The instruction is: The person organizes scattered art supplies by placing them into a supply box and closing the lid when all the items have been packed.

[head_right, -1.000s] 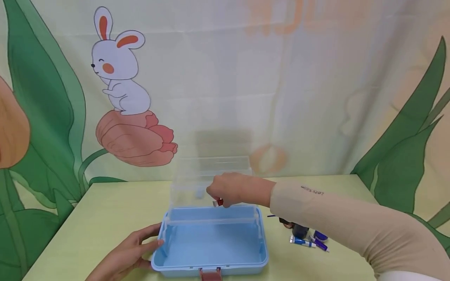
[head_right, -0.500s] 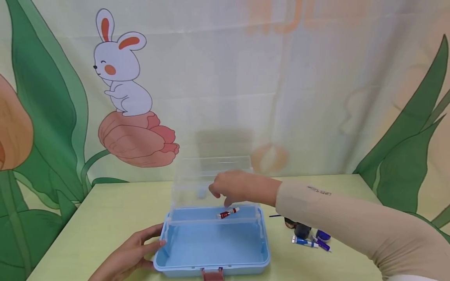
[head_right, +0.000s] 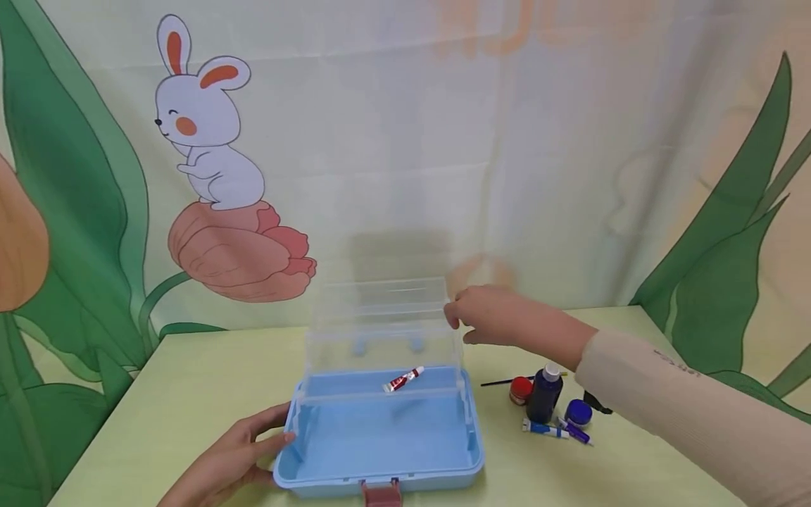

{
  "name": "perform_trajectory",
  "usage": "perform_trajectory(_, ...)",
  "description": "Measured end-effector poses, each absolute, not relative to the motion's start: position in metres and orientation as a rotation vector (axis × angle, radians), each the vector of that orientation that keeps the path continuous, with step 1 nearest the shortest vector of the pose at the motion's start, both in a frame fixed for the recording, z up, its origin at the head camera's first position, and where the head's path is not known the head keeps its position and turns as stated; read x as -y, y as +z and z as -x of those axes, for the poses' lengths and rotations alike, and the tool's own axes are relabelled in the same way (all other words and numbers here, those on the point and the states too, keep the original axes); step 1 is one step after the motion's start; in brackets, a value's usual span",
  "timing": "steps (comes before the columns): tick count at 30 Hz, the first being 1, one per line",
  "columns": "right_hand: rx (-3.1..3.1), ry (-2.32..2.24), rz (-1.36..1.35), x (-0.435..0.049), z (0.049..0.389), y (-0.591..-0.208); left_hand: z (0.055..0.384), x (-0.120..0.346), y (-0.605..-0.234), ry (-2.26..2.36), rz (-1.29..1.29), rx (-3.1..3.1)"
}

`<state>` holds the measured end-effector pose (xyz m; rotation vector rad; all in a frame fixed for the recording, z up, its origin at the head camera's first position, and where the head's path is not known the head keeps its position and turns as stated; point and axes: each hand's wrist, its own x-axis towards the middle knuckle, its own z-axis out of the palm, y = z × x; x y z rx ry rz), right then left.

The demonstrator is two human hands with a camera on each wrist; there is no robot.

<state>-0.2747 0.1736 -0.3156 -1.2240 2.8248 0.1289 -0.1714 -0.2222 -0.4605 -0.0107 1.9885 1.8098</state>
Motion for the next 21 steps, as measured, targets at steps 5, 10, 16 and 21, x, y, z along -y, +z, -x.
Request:
perform_trajectory(5, -2.930, 0.008, 1.138, -0.221, 0.263, -0.314, 0.172, 0.221, -0.462, 1.785, 0.073, -1.994)
perform_trajectory(10, -2.993, -0.086, 1.060, -0.262, 0.259, -0.318, 0.175, 0.222, -0.462, 1.755, 0.143, -2.009)
perform_trajectory(16, -3.003, -0.106, 0.988, -0.301, 0.250, -0.334, 0.174, 0.221, -0.463, 1.763, 0.122, -1.995)
perform_trajectory(21, -2.971, -0.161, 0.941, -0.319, 0.238, -0.354, 0.174, 0.220, -0.463, 1.764, 0.135, -1.993)
